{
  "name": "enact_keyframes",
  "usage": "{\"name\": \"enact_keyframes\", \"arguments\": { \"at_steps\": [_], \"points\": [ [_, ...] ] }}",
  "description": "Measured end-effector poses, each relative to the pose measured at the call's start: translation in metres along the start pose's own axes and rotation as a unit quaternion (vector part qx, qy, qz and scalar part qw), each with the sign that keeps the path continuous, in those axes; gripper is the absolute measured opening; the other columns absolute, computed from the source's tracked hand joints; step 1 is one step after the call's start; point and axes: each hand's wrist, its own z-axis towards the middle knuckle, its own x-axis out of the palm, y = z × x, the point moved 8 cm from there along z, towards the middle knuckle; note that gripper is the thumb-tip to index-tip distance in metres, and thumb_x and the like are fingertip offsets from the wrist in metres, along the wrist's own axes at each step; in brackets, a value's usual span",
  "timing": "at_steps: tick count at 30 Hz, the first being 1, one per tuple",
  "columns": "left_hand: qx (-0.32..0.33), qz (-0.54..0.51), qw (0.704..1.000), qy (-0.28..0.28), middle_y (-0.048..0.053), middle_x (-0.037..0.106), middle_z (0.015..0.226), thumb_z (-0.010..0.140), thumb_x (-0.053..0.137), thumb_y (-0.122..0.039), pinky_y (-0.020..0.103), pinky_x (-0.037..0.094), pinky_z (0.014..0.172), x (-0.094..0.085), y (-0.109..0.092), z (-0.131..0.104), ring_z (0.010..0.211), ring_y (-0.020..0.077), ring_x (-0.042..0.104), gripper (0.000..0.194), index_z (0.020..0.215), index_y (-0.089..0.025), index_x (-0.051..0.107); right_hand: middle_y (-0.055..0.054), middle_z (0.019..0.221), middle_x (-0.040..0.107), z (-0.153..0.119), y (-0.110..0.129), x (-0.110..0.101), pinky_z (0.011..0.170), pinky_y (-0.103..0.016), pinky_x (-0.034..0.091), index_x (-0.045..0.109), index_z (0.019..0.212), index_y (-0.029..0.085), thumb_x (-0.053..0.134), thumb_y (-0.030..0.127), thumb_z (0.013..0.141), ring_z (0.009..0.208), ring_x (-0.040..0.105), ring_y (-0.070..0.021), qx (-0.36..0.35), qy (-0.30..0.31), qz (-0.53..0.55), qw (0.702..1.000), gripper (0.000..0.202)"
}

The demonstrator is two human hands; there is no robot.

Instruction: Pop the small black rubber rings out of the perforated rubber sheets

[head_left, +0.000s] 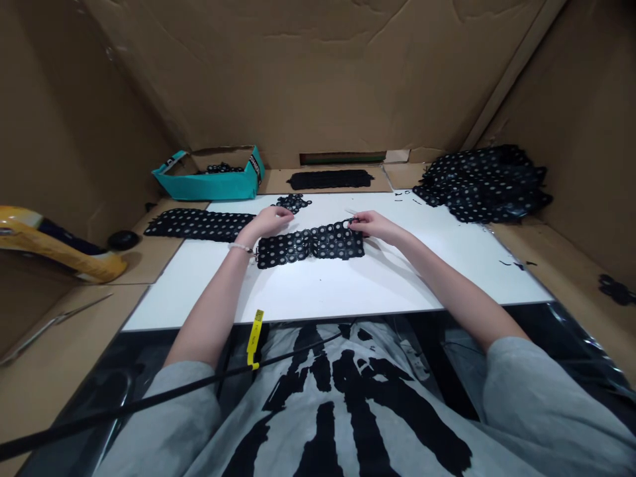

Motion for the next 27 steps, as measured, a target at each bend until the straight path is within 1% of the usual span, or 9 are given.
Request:
{"name": "enact_keyframes", "arguments": {
  "at_steps": [2, 4, 9, 12, 16, 19, 22, 24, 27],
  "points": [
    [0.040, 0.003, 0.992, 0.121, 0.008, 0.078, 0.105, 0.075, 0.071, -0.049, 0.033, 0.050, 0.088, 0.011, -0.009, -0.009, 0.098, 0.0291, 0.068, 0.036, 0.094, -0.021, 0.080, 0.000, 0.071, 0.057, 0.000, 0.000, -0.005, 0.064, -0.026, 0.036, 0.059, 0.078, 0.018, 0.077, 0.041, 0.073, 0.069, 0.048, -0.0140, 0.006, -0.016, 0.010, 1.000, 0.031],
    [0.071, 0.022, 0.983, 0.168, 0.007, 0.078, 0.105, 0.069, 0.075, -0.049, 0.032, 0.049, 0.085, 0.015, -0.018, -0.019, 0.098, 0.0279, 0.068, 0.036, 0.092, -0.023, 0.079, -0.001, 0.074, 0.058, 0.000, -0.001, -0.010, 0.064, -0.026, 0.037, 0.058, 0.080, 0.018, 0.075, 0.037, 0.075, 0.070, 0.049, -0.0145, 0.017, -0.032, 0.018, 0.999, 0.026],
    [0.098, 0.033, 0.978, 0.180, 0.008, 0.074, 0.107, 0.063, 0.077, -0.044, 0.033, 0.051, 0.081, 0.021, -0.031, -0.030, 0.098, 0.0276, 0.067, 0.040, 0.097, -0.023, 0.071, -0.005, 0.086, 0.066, -0.001, -0.005, -0.012, 0.065, -0.027, 0.040, 0.063, 0.088, 0.018, 0.067, 0.029, 0.080, 0.076, 0.055, -0.0172, 0.063, -0.049, 0.004, 0.997, 0.014],
    [0.093, 0.023, 0.979, 0.183, 0.008, 0.074, 0.107, 0.064, 0.077, -0.042, 0.033, 0.051, 0.084, 0.018, -0.029, -0.030, 0.099, 0.0273, 0.067, 0.038, 0.096, -0.022, 0.071, -0.006, 0.091, 0.070, -0.001, -0.004, -0.008, 0.068, -0.029, 0.042, 0.068, 0.095, 0.017, 0.065, 0.028, 0.081, 0.079, 0.057, -0.0186, 0.052, -0.027, -0.025, 0.998, 0.018],
    [0.089, 0.024, 0.976, 0.195, 0.005, 0.077, 0.104, 0.068, 0.076, -0.040, 0.033, 0.051, 0.087, 0.005, -0.022, -0.029, 0.097, 0.0263, 0.068, 0.030, 0.092, -0.023, 0.076, -0.005, 0.080, 0.068, -0.002, -0.003, 0.002, 0.073, -0.032, 0.044, 0.068, 0.080, 0.016, 0.066, 0.031, 0.082, 0.074, 0.056, -0.0180, 0.020, 0.033, -0.068, 0.997, 0.015],
    [0.087, 0.026, 0.984, 0.150, 0.006, 0.076, 0.110, 0.073, 0.075, -0.037, 0.033, 0.052, 0.085, -0.004, -0.023, -0.029, 0.098, 0.0262, 0.068, 0.037, 0.108, -0.025, 0.076, -0.005, 0.083, 0.070, -0.001, -0.003, 0.006, 0.078, -0.033, 0.046, 0.069, 0.081, 0.017, 0.065, 0.029, 0.081, 0.078, 0.059, -0.0190, 0.004, 0.052, -0.078, 0.996, 0.013],
    [0.133, 0.029, 0.990, 0.038, 0.009, 0.074, 0.118, 0.081, 0.068, -0.033, 0.036, 0.051, 0.089, -0.005, -0.047, -0.033, 0.103, 0.0264, 0.067, 0.040, 0.119, -0.023, 0.073, -0.007, 0.094, 0.072, 0.002, 0.002, 0.005, 0.087, -0.035, 0.046, 0.071, 0.086, 0.017, 0.063, 0.025, 0.081, 0.088, 0.062, -0.0212, -0.039, 0.018, -0.097, 0.994, 0.013],
    [0.186, 0.013, 0.982, -0.013, 0.010, 0.074, 0.117, 0.085, 0.065, -0.032, 0.038, 0.050, 0.093, 0.005, -0.073, -0.038, 0.102, 0.0254, 0.066, 0.034, 0.116, -0.020, 0.074, -0.008, 0.097, 0.073, 0.005, 0.004, 0.005, 0.091, -0.037, 0.046, 0.072, 0.089, 0.017, 0.060, 0.024, 0.082, 0.093, 0.063, -0.0227, -0.061, -0.002, -0.102, 0.993, 0.016],
    [0.233, -0.034, 0.972, -0.018, 0.008, 0.076, 0.110, 0.086, 0.068, -0.039, 0.035, 0.051, 0.090, 0.032, -0.106, -0.043, 0.096, 0.0230, 0.066, 0.031, 0.109, -0.020, 0.076, -0.008, 0.097, 0.074, 0.009, 0.008, 0.007, 0.095, -0.040, 0.045, 0.073, 0.090, 0.016, 0.057, 0.023, 0.083, 0.097, 0.064, -0.0242, -0.098, -0.019, -0.097, 0.990, 0.018]
  ]
}}
